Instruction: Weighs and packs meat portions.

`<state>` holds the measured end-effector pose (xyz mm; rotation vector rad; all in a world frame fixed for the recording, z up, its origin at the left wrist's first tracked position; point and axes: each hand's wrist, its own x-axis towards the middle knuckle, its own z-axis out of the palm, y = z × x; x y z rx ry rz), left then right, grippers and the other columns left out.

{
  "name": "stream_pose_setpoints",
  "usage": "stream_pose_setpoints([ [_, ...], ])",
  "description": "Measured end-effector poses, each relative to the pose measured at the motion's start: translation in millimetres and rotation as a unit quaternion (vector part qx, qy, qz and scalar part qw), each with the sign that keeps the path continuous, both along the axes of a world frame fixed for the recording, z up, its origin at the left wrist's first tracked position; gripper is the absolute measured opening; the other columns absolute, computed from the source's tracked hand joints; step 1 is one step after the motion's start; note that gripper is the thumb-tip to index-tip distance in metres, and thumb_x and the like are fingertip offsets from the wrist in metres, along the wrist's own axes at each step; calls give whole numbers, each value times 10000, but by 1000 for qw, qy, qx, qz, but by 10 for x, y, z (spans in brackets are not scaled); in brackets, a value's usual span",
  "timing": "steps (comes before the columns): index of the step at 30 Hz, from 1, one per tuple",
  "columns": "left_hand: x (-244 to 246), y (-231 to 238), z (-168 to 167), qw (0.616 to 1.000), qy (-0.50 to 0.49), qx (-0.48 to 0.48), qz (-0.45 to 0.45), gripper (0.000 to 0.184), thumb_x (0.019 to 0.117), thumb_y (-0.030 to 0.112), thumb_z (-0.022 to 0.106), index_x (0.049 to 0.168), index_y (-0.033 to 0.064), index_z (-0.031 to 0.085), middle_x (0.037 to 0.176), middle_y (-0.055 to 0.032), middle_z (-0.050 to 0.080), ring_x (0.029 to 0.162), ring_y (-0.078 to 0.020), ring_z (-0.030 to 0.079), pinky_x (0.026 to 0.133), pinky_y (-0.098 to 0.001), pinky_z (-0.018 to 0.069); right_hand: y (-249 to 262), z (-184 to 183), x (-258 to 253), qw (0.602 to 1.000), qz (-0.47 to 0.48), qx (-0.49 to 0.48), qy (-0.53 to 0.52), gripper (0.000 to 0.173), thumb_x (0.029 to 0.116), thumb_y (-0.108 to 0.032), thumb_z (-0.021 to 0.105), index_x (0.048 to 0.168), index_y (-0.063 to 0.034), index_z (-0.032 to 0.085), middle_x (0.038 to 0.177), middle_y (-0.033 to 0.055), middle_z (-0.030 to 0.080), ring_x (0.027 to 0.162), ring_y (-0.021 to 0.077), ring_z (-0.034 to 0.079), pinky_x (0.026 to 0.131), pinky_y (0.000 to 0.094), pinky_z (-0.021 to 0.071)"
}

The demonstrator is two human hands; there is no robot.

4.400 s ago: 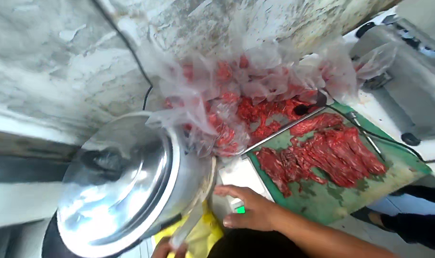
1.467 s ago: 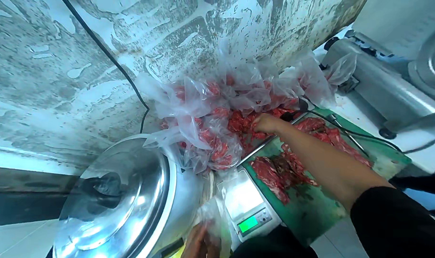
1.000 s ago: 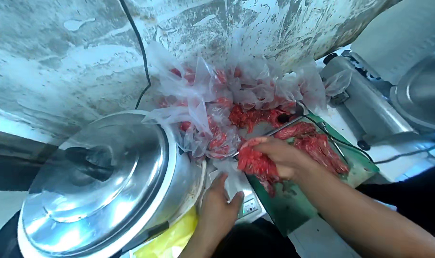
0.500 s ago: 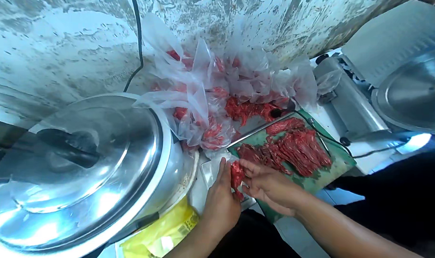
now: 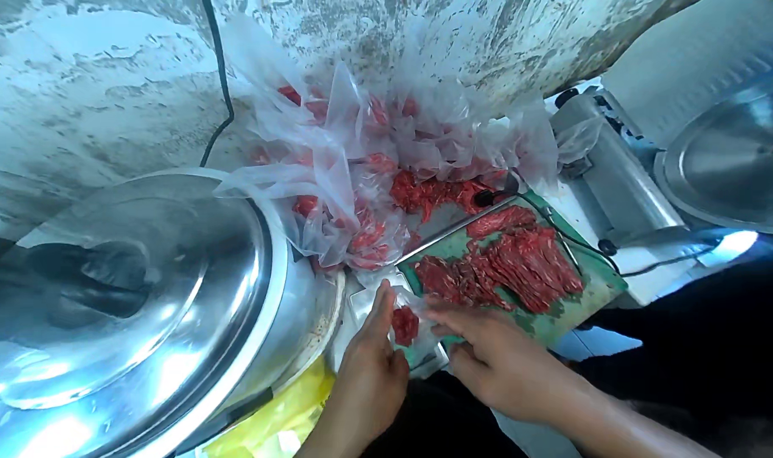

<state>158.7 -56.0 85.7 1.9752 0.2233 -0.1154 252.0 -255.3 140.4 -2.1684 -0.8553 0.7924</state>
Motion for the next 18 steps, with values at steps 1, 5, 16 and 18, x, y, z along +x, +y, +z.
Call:
stream_pose_setpoints([
  [1, 31, 26, -78, 999, 30, 17, -4, 859, 817, 11, 600, 1619, 138, 321, 1621, -17, 396, 583, -26, 517, 547, -258, 499, 12, -51, 63, 1000, 11, -11, 26, 495, 984, -171, 462, 1465, -152, 576, 1471, 18, 593, 1206, 97, 648, 1013, 344, 549],
  [5, 23, 1, -116, 996, 67, 49, -33, 774, 828, -2, 589, 1566, 182, 445, 1670, 25, 304, 671, -24, 578, 590, -273, 530, 47, -330, 496, 990, -86, 75, 87, 308, 1007, -152, 559, 1276, -142, 707, 1040, 30, 742, 827, 118, 698, 760, 355, 601],
  [16, -142, -70, 15, 988, -48, 144, -34, 290, 1036, 202, 565, 1255, 150, 749, 1604, -176, 396, 850, -86, 712, 739, -290, 609, 549, -1471, 2494, 950, -307, -61, 20, 293, 957, -232, 641, 1125, -12, 737, 1114, 255, 706, 1083, 446, 666, 913, 699, 500],
  [18, -188, -86, 104, 986, -45, 151, -45, 287, 1037, 186, 558, 1237, 108, 749, 1573, -213, 428, 917, -135, 728, 778, -319, 616, 682, -1565, 2639, 943, -322, -74, 47, 352, 954, -305, 661, 1118, 0, 728, 1143, 271, 694, 1112, 462, 653, 923, 715, 490],
])
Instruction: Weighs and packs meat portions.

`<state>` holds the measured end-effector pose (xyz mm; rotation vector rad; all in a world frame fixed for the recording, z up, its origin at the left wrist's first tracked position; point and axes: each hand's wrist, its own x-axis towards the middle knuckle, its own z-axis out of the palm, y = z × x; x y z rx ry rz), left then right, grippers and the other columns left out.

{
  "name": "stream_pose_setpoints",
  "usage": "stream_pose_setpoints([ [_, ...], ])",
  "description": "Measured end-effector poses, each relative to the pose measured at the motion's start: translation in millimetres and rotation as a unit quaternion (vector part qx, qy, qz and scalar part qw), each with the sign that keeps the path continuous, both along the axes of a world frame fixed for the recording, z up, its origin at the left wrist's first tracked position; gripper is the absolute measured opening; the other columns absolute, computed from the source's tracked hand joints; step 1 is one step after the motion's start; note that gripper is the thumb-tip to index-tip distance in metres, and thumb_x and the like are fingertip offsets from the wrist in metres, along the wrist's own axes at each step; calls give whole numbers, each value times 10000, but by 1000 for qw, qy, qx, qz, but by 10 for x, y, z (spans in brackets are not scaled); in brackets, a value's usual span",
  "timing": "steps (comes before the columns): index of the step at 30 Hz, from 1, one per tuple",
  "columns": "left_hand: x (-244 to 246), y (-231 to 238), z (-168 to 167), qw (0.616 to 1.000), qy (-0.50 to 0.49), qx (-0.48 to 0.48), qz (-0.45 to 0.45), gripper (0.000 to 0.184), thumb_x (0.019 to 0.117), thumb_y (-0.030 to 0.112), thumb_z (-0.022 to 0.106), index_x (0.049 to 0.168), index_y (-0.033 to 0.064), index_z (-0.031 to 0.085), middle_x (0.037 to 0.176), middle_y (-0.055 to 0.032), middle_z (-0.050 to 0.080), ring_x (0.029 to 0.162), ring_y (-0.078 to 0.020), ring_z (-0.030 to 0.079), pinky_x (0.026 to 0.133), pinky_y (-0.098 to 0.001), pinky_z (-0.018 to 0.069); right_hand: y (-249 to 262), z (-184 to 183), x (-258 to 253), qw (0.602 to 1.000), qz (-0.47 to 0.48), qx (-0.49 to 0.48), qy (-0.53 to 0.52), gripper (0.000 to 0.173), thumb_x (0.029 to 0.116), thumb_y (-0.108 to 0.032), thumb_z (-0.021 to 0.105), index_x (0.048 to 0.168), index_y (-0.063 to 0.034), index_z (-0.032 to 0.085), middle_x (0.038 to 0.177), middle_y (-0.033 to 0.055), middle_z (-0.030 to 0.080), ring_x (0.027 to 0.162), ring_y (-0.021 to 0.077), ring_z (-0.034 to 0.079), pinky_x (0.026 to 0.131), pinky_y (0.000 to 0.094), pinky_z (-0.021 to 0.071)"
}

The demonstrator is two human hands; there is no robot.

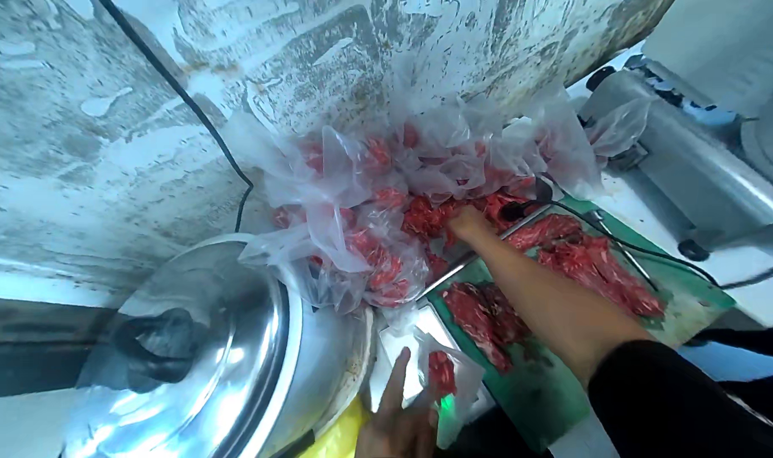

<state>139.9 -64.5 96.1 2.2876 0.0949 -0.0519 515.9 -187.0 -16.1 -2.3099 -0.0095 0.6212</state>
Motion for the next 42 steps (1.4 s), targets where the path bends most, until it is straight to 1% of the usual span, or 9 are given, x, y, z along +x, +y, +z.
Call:
stream_pose_setpoints([
  [4, -32, 6, 62, 1000, 7, -1, -13, 310, 1040, 197, 565, 1273, 61, 717, 1558, -245, 433, 1070, -204, 716, 865, -364, 615, 289, -139, 11, 998, -46, -4, -29, 511, 897, -419, 735, 1191, -3, 685, 1123, 283, 691, 1071, 476, 668, 888, 716, 506],
  [10, -86, 81, 40, 999, 10, 5, 34, 339, 1028, 220, 597, 1289, 27, 696, 1559, -231, 433, 787, -97, 684, 684, -282, 595, 411, -346, 30, 992, -68, -26, -100, 328, 991, -252, 600, 1154, 19, 686, 1088, 280, 703, 1053, 470, 685, 872, 678, 530],
  [13, -101, 111, 20, 999, 5, 5, 41, 336, 1025, 219, 607, 1283, 25, 699, 1559, -232, 433, 755, -90, 674, 657, -274, 589, 286, -321, 65, 994, -36, -6, -99, 265, 976, -200, 611, 1092, 11, 722, 1084, 277, 706, 1060, 472, 680, 880, 693, 521],
  [20, -95, 95, -13, 999, -12, -10, 34, 332, 996, 176, 642, 1296, 46, 699, 1575, -209, 421, 723, -56, 656, 628, -245, 583, -195, 28, -200, 994, -27, 43, -102, 251, 980, -207, 615, 1071, -10, 743, 979, 227, 725, 938, 417, 703, 858, 677, 527],
  [27, 51, 5, -17, 995, -66, 78, 13, 270, 986, 256, 636, 1203, 160, 765, 1579, -166, 431, 858, -76, 664, 756, -267, 575, -582, 849, -799, 970, -69, 230, -44, 181, 974, -81, 638, 1135, -18, 692, 892, 122, 733, 679, 203, 720, 642, 385, 636],
  [31, 172, -86, -112, 987, -82, 140, 6, 215, 972, 346, 619, 1063, 281, 803, 1552, -121, 477, 926, -136, 655, 760, -326, 558, -803, 1362, -1356, 948, 72, 300, -76, 189, 911, -54, 606, 1067, -67, 712, 882, 68, 725, 659, 168, 672, 589, 333, 589],
  [34, 183, -125, -212, 990, -38, 139, -6, 243, 929, 359, 651, 1100, 262, 794, 1561, -117, 472, 1053, -209, 677, 823, -378, 587, -901, 1588, -1801, 925, 212, 313, -33, 192, 887, -60, 618, 1023, -124, 738, 789, 28, 716, 603, 129, 656, 520, 292, 569],
  [38, 180, -125, -261, 997, 7, 81, 10, 458, 867, 307, 722, 1279, 106, 705, 1461, -108, 588, 1009, -206, 724, 810, -400, 611, -811, 1547, -2278, 934, 327, 143, 3, 204, 970, -213, 579, 1097, -192, 738, 894, -49, 709, 789, 49, 659, 697, 298, 571],
  [42, 192, -88, -224, 998, 53, 15, 43, 647, 835, 154, 693, 1456, 43, 551, 1502, -81, 546, 929, -120, 713, 780, -338, 609, -614, 1563, -2549, 945, 326, 23, 26, 452, 1015, -260, 519, 1452, -164, 587, 1241, 34, 699, 1028, 130, 692, 940, 379, 575],
])
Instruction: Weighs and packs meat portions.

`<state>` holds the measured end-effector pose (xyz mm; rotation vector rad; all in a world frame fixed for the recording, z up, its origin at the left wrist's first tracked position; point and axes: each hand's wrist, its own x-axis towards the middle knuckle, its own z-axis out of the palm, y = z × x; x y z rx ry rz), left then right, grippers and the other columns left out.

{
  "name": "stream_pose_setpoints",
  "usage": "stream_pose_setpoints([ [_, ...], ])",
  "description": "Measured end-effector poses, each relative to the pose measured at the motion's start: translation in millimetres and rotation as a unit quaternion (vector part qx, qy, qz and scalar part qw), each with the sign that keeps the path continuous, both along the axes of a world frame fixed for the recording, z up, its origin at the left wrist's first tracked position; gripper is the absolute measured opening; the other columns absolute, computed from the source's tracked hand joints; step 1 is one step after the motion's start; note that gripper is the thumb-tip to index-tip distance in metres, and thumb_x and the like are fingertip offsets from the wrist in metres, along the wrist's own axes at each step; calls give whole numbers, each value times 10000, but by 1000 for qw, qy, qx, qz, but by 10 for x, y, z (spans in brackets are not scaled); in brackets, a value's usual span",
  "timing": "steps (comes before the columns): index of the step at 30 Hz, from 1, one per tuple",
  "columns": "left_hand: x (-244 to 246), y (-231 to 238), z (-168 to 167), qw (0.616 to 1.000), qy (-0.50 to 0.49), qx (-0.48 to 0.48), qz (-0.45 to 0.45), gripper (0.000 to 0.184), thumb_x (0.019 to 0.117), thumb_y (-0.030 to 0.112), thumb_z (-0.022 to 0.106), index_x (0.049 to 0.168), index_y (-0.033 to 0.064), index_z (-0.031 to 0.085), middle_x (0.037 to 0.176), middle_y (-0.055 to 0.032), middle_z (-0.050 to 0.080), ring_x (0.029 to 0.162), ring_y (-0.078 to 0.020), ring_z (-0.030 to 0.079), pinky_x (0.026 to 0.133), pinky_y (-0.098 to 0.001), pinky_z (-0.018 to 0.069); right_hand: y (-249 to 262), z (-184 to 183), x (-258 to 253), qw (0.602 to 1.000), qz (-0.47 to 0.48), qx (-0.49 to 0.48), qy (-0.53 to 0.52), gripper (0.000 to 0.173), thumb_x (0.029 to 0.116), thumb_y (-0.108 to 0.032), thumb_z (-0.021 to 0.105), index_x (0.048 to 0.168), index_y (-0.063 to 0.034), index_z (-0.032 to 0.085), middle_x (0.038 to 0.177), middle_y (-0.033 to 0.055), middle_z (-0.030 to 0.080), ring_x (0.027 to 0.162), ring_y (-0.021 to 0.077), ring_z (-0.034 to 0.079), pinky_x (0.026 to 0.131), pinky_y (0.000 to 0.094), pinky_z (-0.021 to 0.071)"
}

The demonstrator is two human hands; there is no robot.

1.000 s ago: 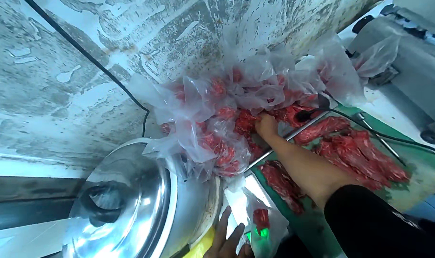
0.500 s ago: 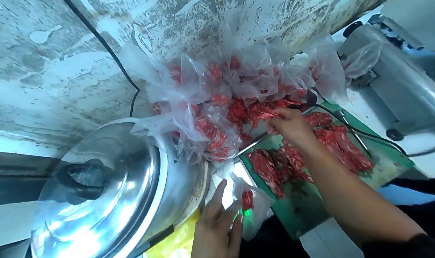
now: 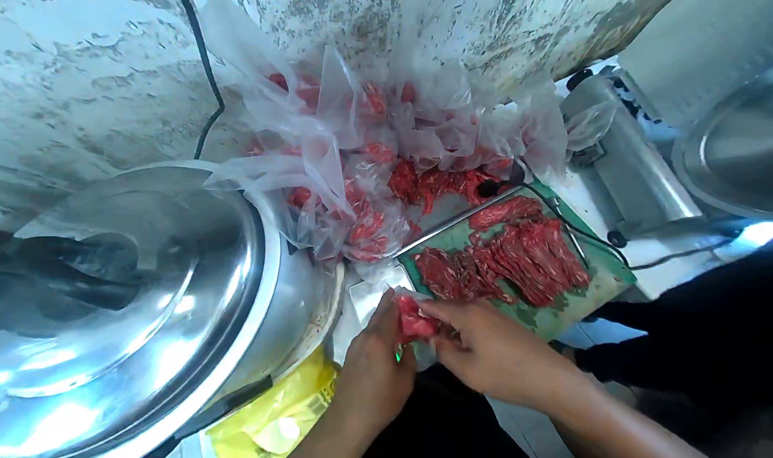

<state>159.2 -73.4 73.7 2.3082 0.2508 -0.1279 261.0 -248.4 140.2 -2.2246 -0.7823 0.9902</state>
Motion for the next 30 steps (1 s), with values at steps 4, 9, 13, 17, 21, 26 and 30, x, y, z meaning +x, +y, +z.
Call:
stream_pose_setpoints([
  [4, 6, 81, 52, 998, 48, -46, 19, 753, 860, 87, 640, 1574, 96, 400, 1578, -52, 454, 946, -106, 693, 815, -324, 594, -37, -77, -111, 990, -93, 63, -87, 344, 1005, -251, 514, 1287, -177, 698, 1098, -47, 740, 843, 44, 695, 769, 286, 609],
  [9, 46, 190, 66, 994, 54, -96, 24, 726, 875, 63, 601, 1572, 145, 418, 1613, -6, 411, 1086, -83, 672, 906, -318, 578, 24, -272, -88, 974, -158, 5, -162, 416, 939, -444, 649, 1265, -189, 697, 1038, -49, 700, 796, 76, 650, 722, 333, 589],
  [13, 108, 314, 97, 990, 52, -128, 24, 720, 888, 89, 599, 1578, 198, 424, 1586, 45, 443, 700, -40, 598, 672, -285, 548, 187, -558, -66, 978, -143, -37, -150, 402, 969, -473, 594, 1185, -167, 737, 987, 7, 711, 817, 152, 669, 771, 431, 584],
  [17, -20, 402, 208, 993, -37, -113, -16, 662, 890, 72, 572, 1537, 188, 492, 1520, 62, 521, 699, -9, 586, 662, -249, 548, 240, -609, -196, 959, -170, 89, -208, 293, 986, -322, 505, 885, -183, 742, 780, -65, 660, 688, 53, 615, 627, 315, 547],
  [21, -36, 480, 115, 995, -47, -49, -70, 548, 931, 84, 510, 1434, 273, 616, 1563, 108, 472, 821, -39, 648, 721, -311, 576, 217, -615, -206, 982, -143, 31, -116, 308, 994, -394, 532, 950, -190, 758, 824, -52, 683, 720, 84, 635, 682, 361, 561],
  [26, -209, 524, 46, 984, -128, -118, -29, 341, 978, 190, 572, 1270, 250, 738, 1518, 23, 530, 614, 21, 531, 530, -203, 481, 38, -610, -199, 985, -156, 13, -80, 405, 971, -545, 572, 1016, -198, 776, 893, -65, 719, 765, 65, 665, 710, 334, 585],
  [30, -338, 693, -78, 965, -170, -189, 67, 267, 969, 148, 598, 1187, 143, 752, 1387, -5, 637, 594, -15, 570, 500, -205, 499, -186, -641, -43, 975, -208, 42, -65, 359, 955, -504, 622, 1056, -194, 772, 851, -61, 722, 710, 76, 673, 657, 337, 599],
])
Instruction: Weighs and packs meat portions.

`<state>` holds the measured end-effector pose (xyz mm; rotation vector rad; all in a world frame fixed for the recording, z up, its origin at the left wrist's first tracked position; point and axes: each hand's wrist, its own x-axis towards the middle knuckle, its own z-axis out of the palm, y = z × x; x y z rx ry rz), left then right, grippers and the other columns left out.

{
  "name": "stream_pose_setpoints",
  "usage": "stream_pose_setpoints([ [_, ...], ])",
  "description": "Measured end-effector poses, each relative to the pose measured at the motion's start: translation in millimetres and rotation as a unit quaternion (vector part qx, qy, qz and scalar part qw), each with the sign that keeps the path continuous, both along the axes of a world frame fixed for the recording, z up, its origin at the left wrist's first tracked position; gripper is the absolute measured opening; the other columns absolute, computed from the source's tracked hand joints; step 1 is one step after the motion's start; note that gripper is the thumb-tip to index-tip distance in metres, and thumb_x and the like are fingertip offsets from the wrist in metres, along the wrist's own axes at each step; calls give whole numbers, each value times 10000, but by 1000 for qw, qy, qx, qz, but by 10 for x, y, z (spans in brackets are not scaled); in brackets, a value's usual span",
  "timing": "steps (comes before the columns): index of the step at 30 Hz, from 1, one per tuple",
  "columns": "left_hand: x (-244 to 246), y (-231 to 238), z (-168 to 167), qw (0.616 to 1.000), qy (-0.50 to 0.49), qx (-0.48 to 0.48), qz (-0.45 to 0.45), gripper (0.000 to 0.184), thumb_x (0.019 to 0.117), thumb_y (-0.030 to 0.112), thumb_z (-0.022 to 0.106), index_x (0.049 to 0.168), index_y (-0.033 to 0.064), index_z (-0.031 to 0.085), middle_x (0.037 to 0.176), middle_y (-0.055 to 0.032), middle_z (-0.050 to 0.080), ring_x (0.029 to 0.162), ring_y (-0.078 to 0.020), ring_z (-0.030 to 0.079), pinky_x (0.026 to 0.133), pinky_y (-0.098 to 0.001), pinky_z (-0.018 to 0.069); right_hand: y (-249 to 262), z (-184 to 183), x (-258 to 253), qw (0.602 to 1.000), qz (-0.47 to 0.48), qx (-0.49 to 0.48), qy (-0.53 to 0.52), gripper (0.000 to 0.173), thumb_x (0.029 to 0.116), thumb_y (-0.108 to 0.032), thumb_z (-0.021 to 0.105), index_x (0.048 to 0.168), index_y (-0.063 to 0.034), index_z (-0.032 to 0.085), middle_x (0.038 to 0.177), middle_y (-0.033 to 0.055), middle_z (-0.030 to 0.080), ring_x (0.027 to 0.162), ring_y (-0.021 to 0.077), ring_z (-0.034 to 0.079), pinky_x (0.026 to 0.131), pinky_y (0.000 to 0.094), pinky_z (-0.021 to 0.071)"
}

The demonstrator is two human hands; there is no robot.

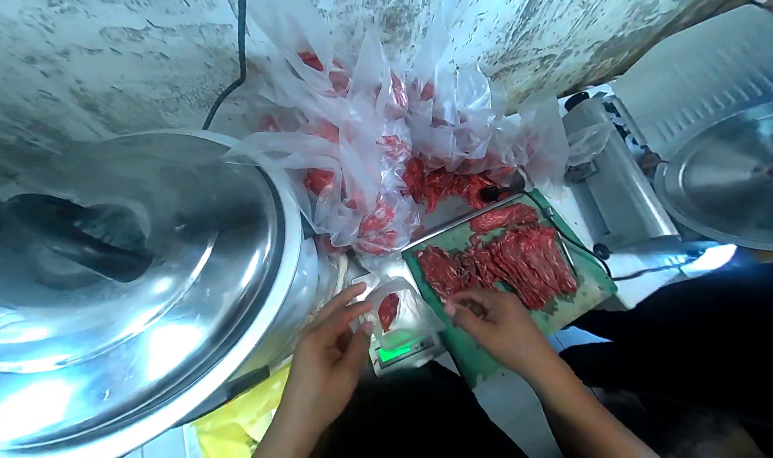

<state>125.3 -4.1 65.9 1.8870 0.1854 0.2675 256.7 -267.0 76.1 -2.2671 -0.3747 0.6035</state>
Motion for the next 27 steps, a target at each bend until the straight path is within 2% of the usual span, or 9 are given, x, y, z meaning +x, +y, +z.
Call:
stream_pose_setpoints([
  [2, -84, 80, -70, 999, 7, -12, 30, 247, 965, 145, 602, 1160, 129, 753, 1341, -10, 666, 598, -38, 582, 494, -212, 494, -85, -1, 75, 1000, -13, 11, -8, 340, 953, -488, 638, 1060, -193, 770, 869, -65, 739, 734, 81, 695, 676, 339, 614],
  [6, -278, 137, -209, 998, 35, -28, 38, 236, 961, 146, 608, 1149, 128, 750, 1314, -4, 682, 584, -38, 556, 482, -210, 458, -124, 21, 143, 999, -26, 18, -9, 286, 968, -434, 643, 1042, -187, 766, 797, -65, 720, 650, 70, 663, 599, 293, 586],
  [8, -345, 120, -276, 997, 46, -42, 50, 241, 958, 137, 607, 1151, 123, 749, 1295, -4, 693, 578, -33, 545, 483, -205, 446, -83, 7, 180, 999, -31, 11, 21, 241, 998, -363, 639, 1054, -160, 755, 789, -38, 713, 645, 90, 657, 600, 306, 577],
  [12, -451, 83, -408, 994, 66, -51, 76, 259, 960, 128, 593, 1166, 107, 748, 1205, 2, 729, 553, -41, 544, 480, -207, 455, 2, -277, 238, 979, -98, 62, 166, 219, 1061, -200, 557, 1122, -61, 715, 982, 76, 745, 837, 190, 726, 758, 376, 621],
  [14, -465, 77, -447, 993, 70, -55, 82, 271, 962, 120, 587, 1179, 105, 748, 1152, -1, 741, 534, -50, 528, 467, -207, 440, 15, -446, 262, 963, -127, 100, 213, 231, 1071, -174, 521, 1146, -41, 695, 1061, 104, 745, 887, 221, 737, 785, 388, 623],
  [17, -507, 88, -462, 992, 81, -51, 87, 274, 962, 123, 585, 1182, 108, 749, 1065, 1, 745, 516, -54, 507, 455, -207, 425, 56, -541, 248, 956, -132, 106, 239, 233, 1080, -178, 516, 1156, -46, 693, 1080, 105, 745, 893, 220, 735, 777, 376, 616],
  [22, -499, 69, -570, 987, 120, -62, 89, 275, 952, 131, 585, 1168, 102, 752, 741, 6, 671, 466, -78, 469, 427, -225, 398, 110, -639, 228, 951, -139, 91, 261, 229, 1080, -186, 529, 1181, -48, 681, 1148, 104, 731, 1000, 219, 723, 856, 389, 599],
  [24, -493, 50, -608, 986, 133, -59, 78, 269, 960, 144, 589, 1174, 110, 748, 793, 5, 701, 495, -79, 509, 451, -233, 438, 133, -651, 226, 951, -131, 93, 263, 233, 1074, -174, 521, 1196, -49, 677, 1165, 103, 726, 1011, 223, 718, 859, 398, 595],
  [27, -492, -14, -641, 986, 142, -54, 68, 277, 950, 150, 590, 1171, 110, 751, 715, 10, 663, 482, -82, 503, 443, -236, 431, 129, -660, 224, 951, -124, 95, 266, 229, 1070, -171, 530, 1199, -56, 680, 1167, 96, 728, 1009, 215, 720, 859, 393, 599],
])
